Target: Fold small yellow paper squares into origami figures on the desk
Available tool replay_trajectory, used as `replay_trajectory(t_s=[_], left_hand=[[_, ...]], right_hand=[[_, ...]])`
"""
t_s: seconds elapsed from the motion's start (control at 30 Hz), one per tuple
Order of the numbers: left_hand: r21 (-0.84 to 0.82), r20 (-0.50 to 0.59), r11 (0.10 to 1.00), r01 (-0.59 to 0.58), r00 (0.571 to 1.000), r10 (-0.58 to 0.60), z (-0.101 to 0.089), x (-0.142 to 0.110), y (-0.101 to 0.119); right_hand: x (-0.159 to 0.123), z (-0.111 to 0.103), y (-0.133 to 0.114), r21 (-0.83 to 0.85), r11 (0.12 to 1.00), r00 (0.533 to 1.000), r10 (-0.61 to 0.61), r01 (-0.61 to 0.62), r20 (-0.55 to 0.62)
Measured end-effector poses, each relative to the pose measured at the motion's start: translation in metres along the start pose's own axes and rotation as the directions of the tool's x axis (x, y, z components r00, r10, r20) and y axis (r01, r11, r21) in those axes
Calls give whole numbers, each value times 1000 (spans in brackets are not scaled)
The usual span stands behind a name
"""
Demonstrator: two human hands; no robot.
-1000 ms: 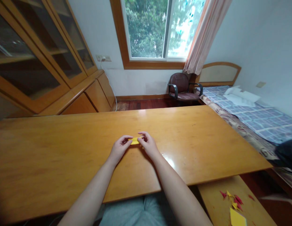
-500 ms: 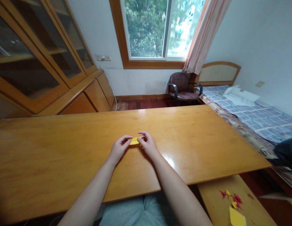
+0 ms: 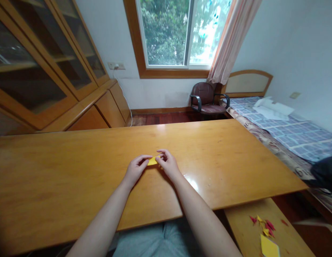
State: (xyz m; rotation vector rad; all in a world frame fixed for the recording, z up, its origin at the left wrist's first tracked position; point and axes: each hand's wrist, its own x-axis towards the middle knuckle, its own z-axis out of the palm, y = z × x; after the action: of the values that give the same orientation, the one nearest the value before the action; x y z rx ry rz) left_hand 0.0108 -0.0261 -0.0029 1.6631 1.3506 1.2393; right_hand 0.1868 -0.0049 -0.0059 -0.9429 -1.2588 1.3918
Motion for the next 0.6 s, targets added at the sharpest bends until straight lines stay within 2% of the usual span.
replay_trajectory(t_s=[0.4,0.6], left_hand=[[33,18,999,-31,999,31,-1,0,8],[11,-10,1000,-5,1000,5,-1,0,2]], right_hand=[[1,-1,0,-2,1000,1000,-5,5,-1],[4,-3,4,-21,998,994,-60,58,-94]])
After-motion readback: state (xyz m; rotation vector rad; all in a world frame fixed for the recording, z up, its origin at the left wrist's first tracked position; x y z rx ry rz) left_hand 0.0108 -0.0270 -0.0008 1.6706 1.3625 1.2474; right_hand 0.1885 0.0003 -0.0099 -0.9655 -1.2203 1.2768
